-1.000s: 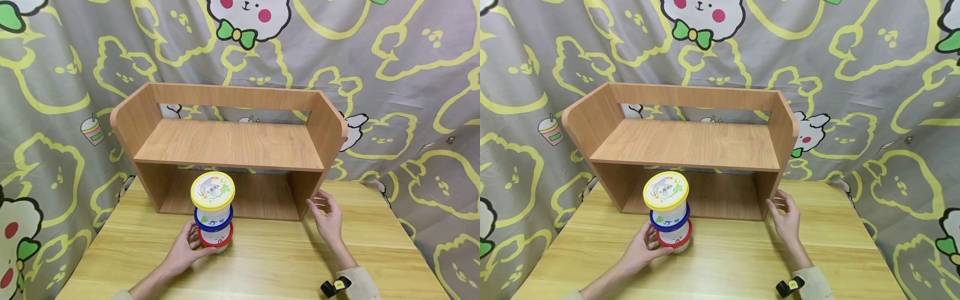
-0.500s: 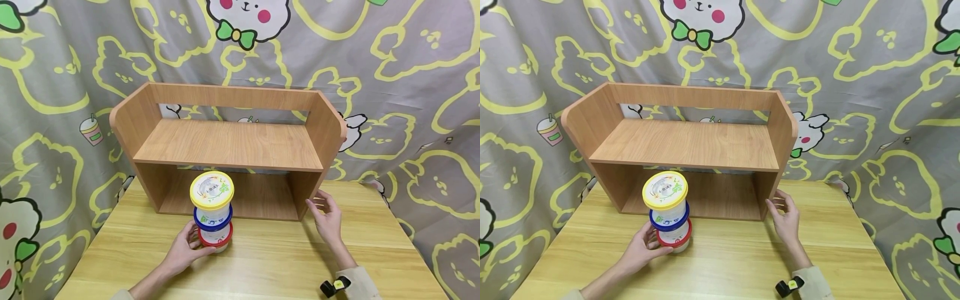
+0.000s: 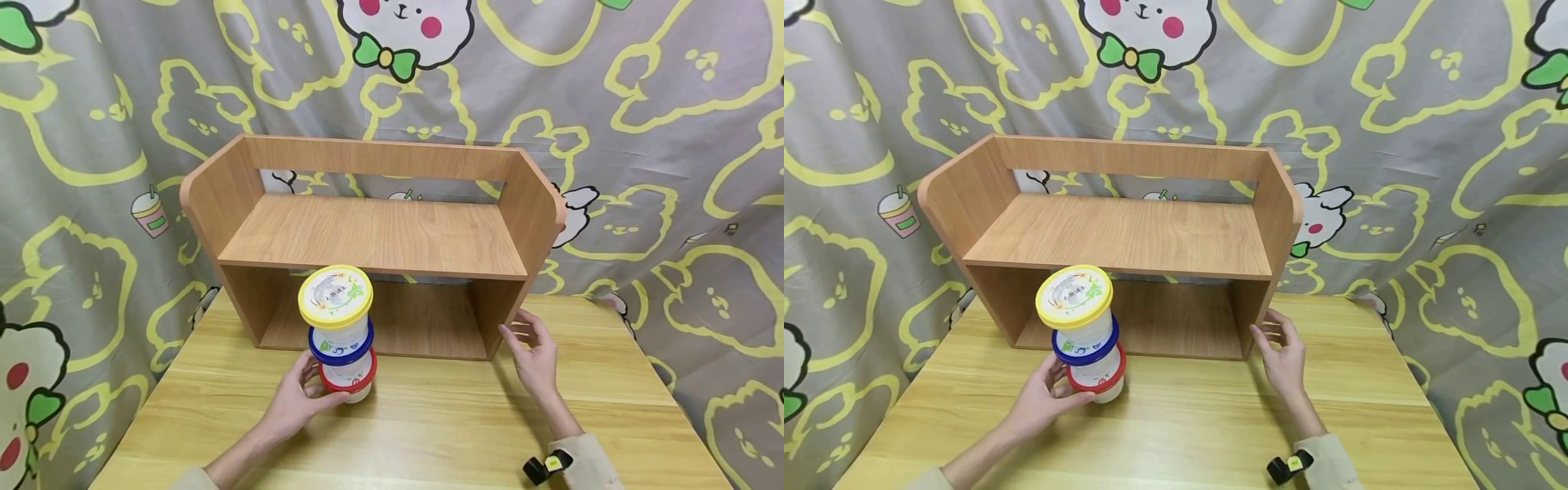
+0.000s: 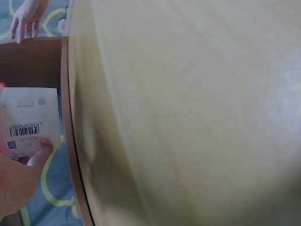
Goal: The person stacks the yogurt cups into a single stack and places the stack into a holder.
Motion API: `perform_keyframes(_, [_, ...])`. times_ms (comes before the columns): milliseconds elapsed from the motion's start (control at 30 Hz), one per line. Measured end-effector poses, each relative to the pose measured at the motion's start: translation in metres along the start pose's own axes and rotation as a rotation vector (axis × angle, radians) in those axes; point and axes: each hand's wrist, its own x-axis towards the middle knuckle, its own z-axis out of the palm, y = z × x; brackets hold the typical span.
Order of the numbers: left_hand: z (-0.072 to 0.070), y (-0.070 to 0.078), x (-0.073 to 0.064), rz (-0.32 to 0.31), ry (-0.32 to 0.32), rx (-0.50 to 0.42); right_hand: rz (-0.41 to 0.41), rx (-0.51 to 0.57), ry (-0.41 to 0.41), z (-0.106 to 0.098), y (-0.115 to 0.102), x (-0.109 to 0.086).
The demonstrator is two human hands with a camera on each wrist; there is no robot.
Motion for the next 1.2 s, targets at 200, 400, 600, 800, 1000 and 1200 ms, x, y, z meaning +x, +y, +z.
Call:
perform_keyframes(200, [-0.004, 0.012, 0.001, 0.026, -0.011, 0.015, 0.029, -0.019, 0.008, 0.000, 0.001, 0.001])
perform_keyframes(400, [-0.011, 0.028, 0.003, 0.037, -0.016, 0.043, 0.020, -0.019, 0.020, 0.003, -0.005, 0.000])
perform_keyframes(600, [-0.016, 0.044, 0.003, 0.078, -0.034, 0.061, 0.012, -0.010, 0.021, 0.005, -0.014, -0.001])
perform_keyframes(800, [-0.020, 0.056, 0.002, 0.092, -0.046, 0.082, 0.006, -0.012, 0.023, 0.002, 0.001, 0.001])
perform_keyframes(1000, [-0.023, 0.068, 0.000, 0.115, -0.060, 0.094, 0.001, -0.036, 0.025, 0.002, 0.004, 0.001])
perform_keyframes(1200, [-0.029, 0.085, 0.000, 0.181, -0.071, 0.123, 0.012, -0.017, 0.014, 0.000, 0.005, 0.002])
